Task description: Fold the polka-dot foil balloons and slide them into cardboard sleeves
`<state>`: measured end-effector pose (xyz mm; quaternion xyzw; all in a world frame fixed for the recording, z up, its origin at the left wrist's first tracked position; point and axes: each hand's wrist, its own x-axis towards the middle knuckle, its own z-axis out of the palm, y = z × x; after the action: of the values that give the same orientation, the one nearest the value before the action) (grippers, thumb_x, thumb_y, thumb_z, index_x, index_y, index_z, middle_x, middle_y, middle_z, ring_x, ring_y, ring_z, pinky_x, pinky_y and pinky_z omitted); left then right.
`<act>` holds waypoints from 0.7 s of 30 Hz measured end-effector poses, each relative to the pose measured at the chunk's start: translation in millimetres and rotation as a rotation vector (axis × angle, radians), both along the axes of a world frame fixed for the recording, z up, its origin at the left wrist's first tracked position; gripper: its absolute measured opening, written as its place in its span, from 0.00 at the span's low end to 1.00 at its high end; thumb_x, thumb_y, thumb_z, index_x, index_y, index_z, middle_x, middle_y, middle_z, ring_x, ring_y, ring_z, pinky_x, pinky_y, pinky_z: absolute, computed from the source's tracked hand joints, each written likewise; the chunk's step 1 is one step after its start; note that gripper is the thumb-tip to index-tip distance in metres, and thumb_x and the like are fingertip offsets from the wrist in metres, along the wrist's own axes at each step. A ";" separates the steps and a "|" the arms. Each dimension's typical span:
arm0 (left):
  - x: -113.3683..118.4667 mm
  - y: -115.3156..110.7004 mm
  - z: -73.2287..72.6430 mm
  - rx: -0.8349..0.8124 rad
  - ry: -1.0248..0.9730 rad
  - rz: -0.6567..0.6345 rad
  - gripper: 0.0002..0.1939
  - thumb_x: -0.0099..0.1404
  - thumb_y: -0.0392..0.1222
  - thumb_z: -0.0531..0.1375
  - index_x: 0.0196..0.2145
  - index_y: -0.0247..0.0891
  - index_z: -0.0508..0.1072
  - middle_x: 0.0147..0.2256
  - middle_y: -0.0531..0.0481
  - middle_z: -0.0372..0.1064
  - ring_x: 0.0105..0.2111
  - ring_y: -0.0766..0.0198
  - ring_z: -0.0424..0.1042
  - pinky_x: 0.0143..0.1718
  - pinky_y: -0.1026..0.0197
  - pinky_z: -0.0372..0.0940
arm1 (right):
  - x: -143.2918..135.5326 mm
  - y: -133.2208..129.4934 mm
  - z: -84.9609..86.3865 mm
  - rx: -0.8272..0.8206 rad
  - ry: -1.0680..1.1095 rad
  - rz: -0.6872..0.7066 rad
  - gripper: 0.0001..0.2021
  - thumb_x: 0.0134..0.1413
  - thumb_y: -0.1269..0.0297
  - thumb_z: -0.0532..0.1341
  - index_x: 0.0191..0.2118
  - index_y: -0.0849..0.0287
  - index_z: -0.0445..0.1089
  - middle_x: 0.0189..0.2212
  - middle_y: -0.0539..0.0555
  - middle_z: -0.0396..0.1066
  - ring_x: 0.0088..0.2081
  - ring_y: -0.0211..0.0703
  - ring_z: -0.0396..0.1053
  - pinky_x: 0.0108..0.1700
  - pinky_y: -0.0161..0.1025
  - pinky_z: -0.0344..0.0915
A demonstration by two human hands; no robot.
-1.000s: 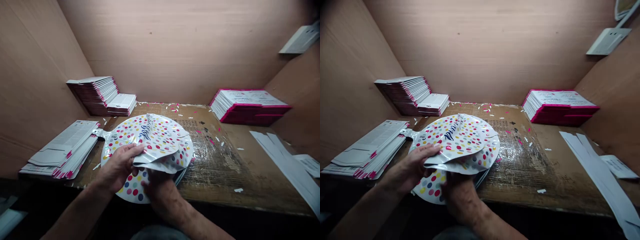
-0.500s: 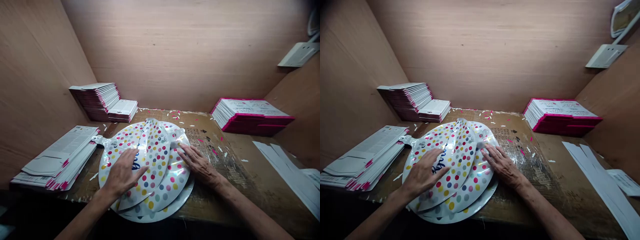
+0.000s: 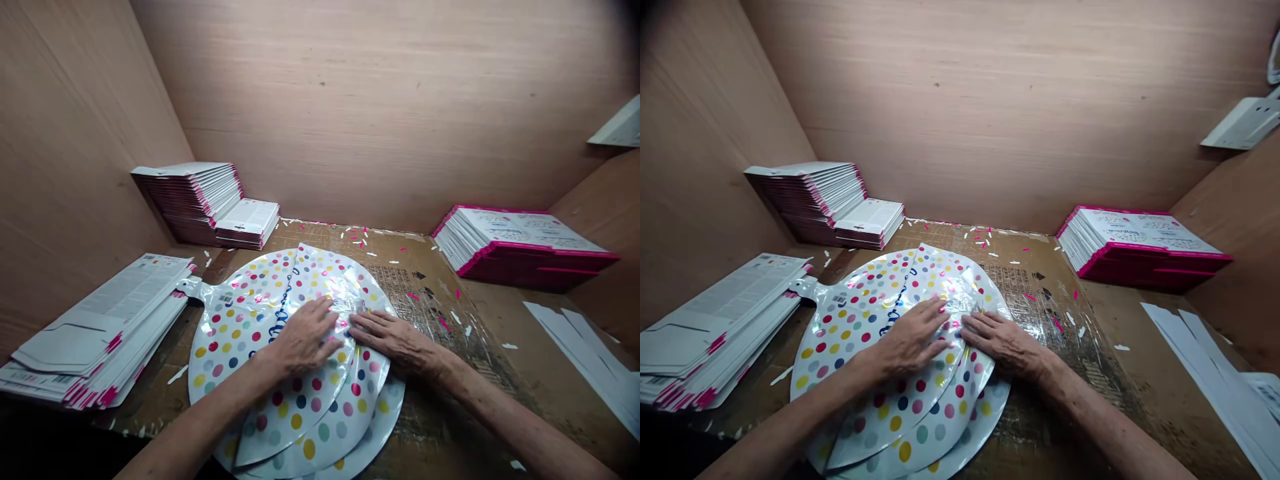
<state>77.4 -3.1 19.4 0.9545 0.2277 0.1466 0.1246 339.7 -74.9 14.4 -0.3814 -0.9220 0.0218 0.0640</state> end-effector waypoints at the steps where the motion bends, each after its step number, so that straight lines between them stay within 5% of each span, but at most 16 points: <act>1: -11.1 4.7 4.9 -0.044 -0.019 0.015 0.24 0.70 0.52 0.49 0.55 0.36 0.69 0.57 0.39 0.66 0.59 0.52 0.62 0.61 0.48 0.55 | 3.1 3.8 1.0 -0.073 0.063 -0.019 0.23 0.60 0.66 0.54 0.61 0.58 0.63 0.61 0.62 0.62 0.62 0.52 0.60 0.61 0.52 0.59; 7: -68.7 33.9 12.2 -0.665 -0.208 0.215 0.37 0.70 0.61 0.32 0.60 0.41 0.67 0.53 0.45 0.71 0.55 0.53 0.68 0.57 0.50 0.60 | 15.3 33.8 6.5 -0.506 0.706 -0.478 0.20 0.57 0.53 0.52 0.36 0.61 0.77 0.34 0.58 0.78 0.35 0.51 0.76 0.40 0.44 0.72; 10: -68.6 43.9 8.5 -0.932 -0.350 0.316 0.44 0.67 0.65 0.26 0.64 0.37 0.60 0.51 0.42 0.73 0.52 0.53 0.70 0.53 0.52 0.64 | 11.9 42.9 -0.7 -0.456 0.833 -0.760 0.24 0.48 0.44 0.57 0.31 0.63 0.75 0.26 0.56 0.76 0.29 0.49 0.73 0.33 0.41 0.70; 15: -43.1 52.0 2.3 -0.709 -0.293 0.532 0.37 0.58 0.66 0.58 0.55 0.34 0.70 0.38 0.46 0.77 0.38 0.55 0.75 0.41 0.59 0.67 | 4.9 48.6 -17.0 -0.259 0.724 -0.991 0.23 0.49 0.43 0.54 0.21 0.59 0.66 0.17 0.52 0.67 0.23 0.42 0.65 0.24 0.34 0.59; 19: -26.9 50.0 -4.5 -0.435 -0.206 0.751 0.22 0.64 0.59 0.54 0.36 0.39 0.77 0.27 0.51 0.74 0.31 0.61 0.73 0.34 0.63 0.63 | 3.8 54.8 -22.6 -0.175 0.633 -1.093 0.24 0.51 0.43 0.50 0.16 0.56 0.57 0.14 0.50 0.59 0.19 0.38 0.59 0.21 0.33 0.49; 21: -23.0 48.4 -6.1 -0.374 -0.188 0.836 0.19 0.66 0.53 0.52 0.36 0.38 0.76 0.26 0.50 0.74 0.31 0.59 0.73 0.35 0.61 0.63 | 3.9 57.5 -23.7 -0.160 0.598 -1.116 0.24 0.52 0.44 0.49 0.15 0.56 0.56 0.13 0.50 0.59 0.18 0.37 0.58 0.21 0.34 0.48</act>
<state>54.5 45.3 13.4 0.7246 0.6031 0.2264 0.2450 343.6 -17.4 -9.4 -0.7854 -0.5222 0.1595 0.2916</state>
